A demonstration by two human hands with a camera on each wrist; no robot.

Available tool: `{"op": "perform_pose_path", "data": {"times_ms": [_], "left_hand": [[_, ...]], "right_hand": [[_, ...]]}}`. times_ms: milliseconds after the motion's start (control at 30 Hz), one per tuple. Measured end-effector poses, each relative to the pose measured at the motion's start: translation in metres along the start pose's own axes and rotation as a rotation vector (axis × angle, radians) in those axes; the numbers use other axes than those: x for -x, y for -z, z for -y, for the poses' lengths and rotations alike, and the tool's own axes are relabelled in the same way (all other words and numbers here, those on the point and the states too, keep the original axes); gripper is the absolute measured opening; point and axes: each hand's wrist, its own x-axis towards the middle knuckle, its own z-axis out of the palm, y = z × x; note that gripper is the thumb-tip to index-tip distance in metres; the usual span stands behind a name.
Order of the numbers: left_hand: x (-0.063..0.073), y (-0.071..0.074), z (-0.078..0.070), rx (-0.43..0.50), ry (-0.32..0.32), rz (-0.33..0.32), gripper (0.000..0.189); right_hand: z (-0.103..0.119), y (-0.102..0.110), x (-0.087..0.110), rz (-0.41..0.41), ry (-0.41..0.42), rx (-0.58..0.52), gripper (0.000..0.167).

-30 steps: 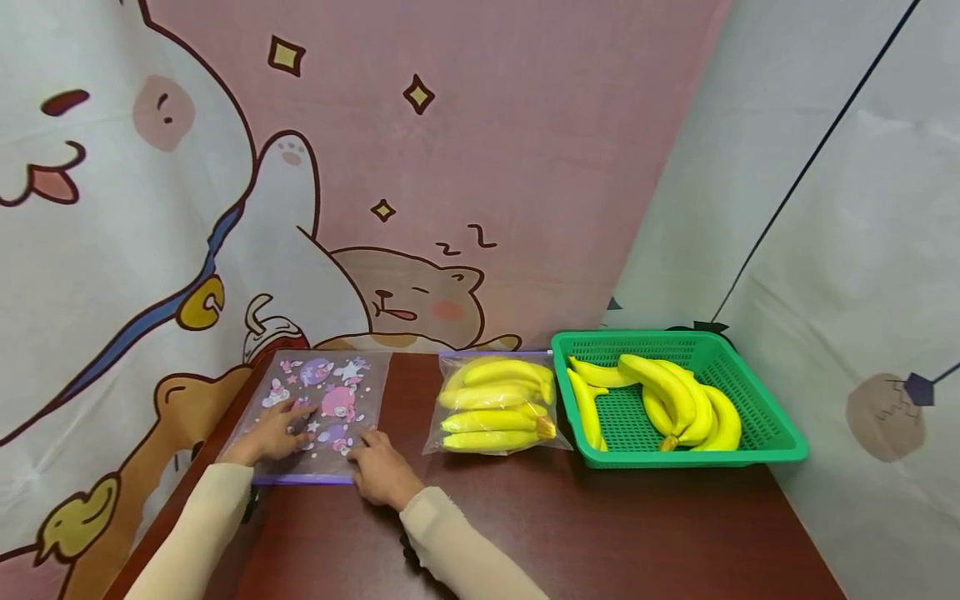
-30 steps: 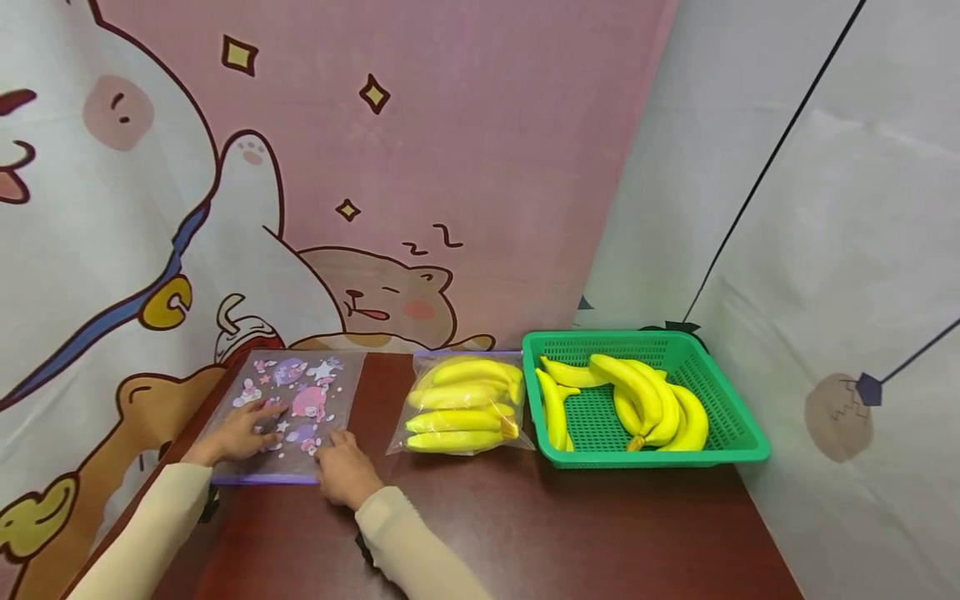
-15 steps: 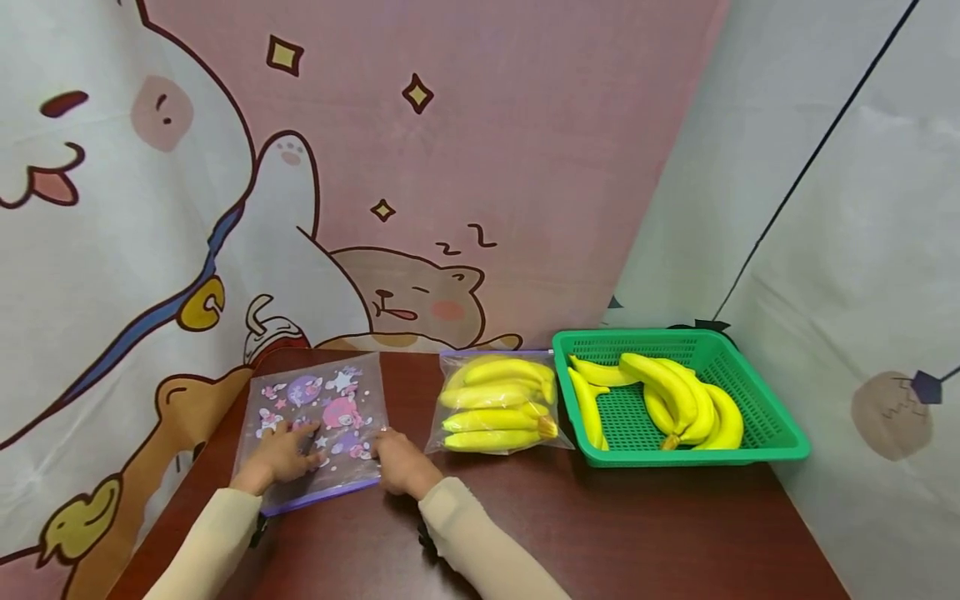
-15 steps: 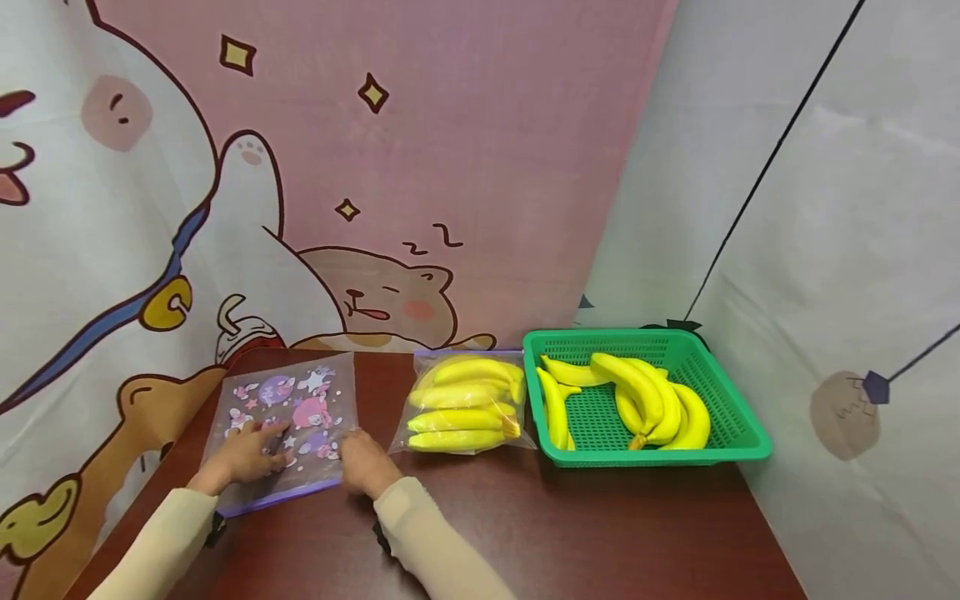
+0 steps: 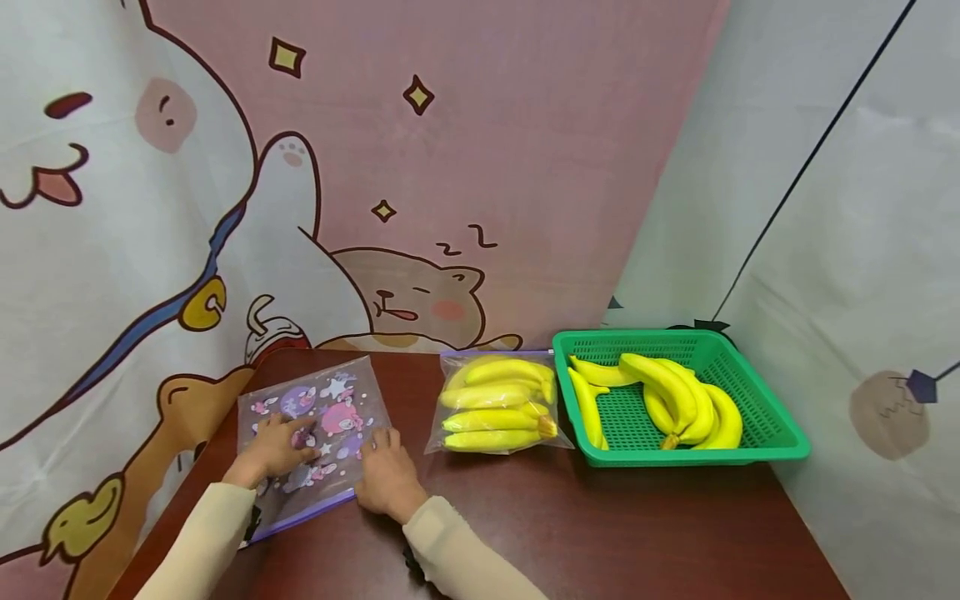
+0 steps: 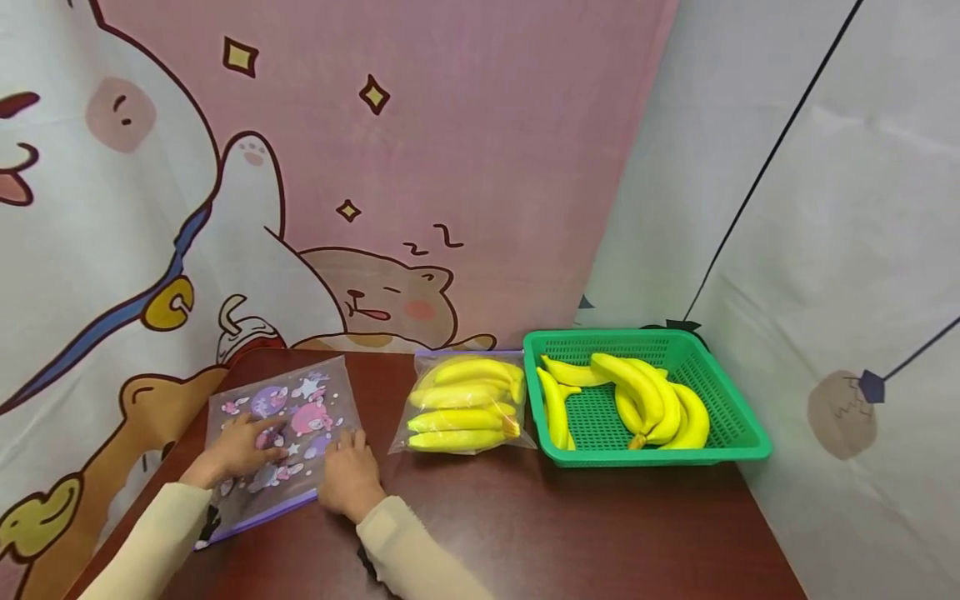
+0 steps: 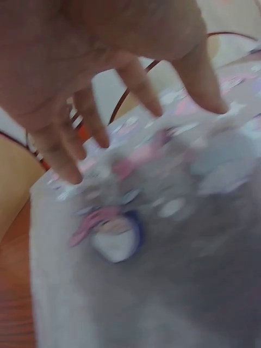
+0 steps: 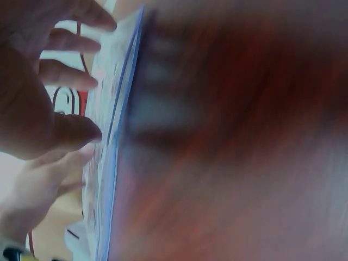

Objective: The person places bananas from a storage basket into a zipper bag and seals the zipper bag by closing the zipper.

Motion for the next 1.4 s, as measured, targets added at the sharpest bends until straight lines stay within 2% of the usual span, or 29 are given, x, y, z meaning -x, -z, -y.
{"op": "perform_pose_path", "data": {"times_ms": [100,200,367,500,667,800,967,1067,1133,1200,1300,1400], "left_hand": [[-0.004,0.003,0.01,0.003,-0.029,0.045,0.071],[-0.004,0.003,0.015,0.014,-0.03,0.083,0.073],[-0.002,0.001,0.014,0.015,-0.018,0.096,0.075],[0.004,0.0,0.009,0.004,0.023,0.093,0.08],[0.018,-0.002,-0.004,-0.027,0.074,0.056,0.085],[0.025,-0.011,-0.023,-0.066,0.137,0.013,0.085],[0.03,-0.021,-0.043,-0.081,0.223,-0.013,0.087],[0.029,-0.02,-0.046,-0.091,0.252,-0.012,0.088],[0.028,-0.019,-0.043,-0.096,0.231,-0.018,0.088],[0.025,-0.018,-0.038,-0.095,0.178,-0.022,0.086],[0.024,-0.019,-0.028,-0.071,0.105,0.012,0.087],[0.023,-0.02,-0.025,-0.039,0.087,0.046,0.088]], "right_hand": [[0.013,0.0,0.004,0.023,-0.067,0.034,0.064],[0.025,-0.001,0.009,0.052,-0.12,0.07,0.072],[0.03,-0.002,0.012,0.061,-0.146,0.118,0.074],[0.02,0.001,0.006,0.079,-0.109,0.081,0.068],[-0.001,0.005,-0.003,0.14,-0.016,-0.014,0.063],[-0.014,0.01,-0.007,0.177,0.006,-0.077,0.063],[-0.015,0.012,-0.008,0.149,-0.034,-0.067,0.062],[-0.01,0.01,-0.005,0.138,-0.064,-0.058,0.063],[-0.005,0.008,-0.002,0.143,-0.081,-0.049,0.064],[0.001,0.007,0.0,0.149,-0.092,-0.026,0.068],[0.008,0.005,0.004,0.173,-0.103,0.02,0.084],[0.009,0.005,0.004,0.201,-0.096,0.048,0.093]]}}
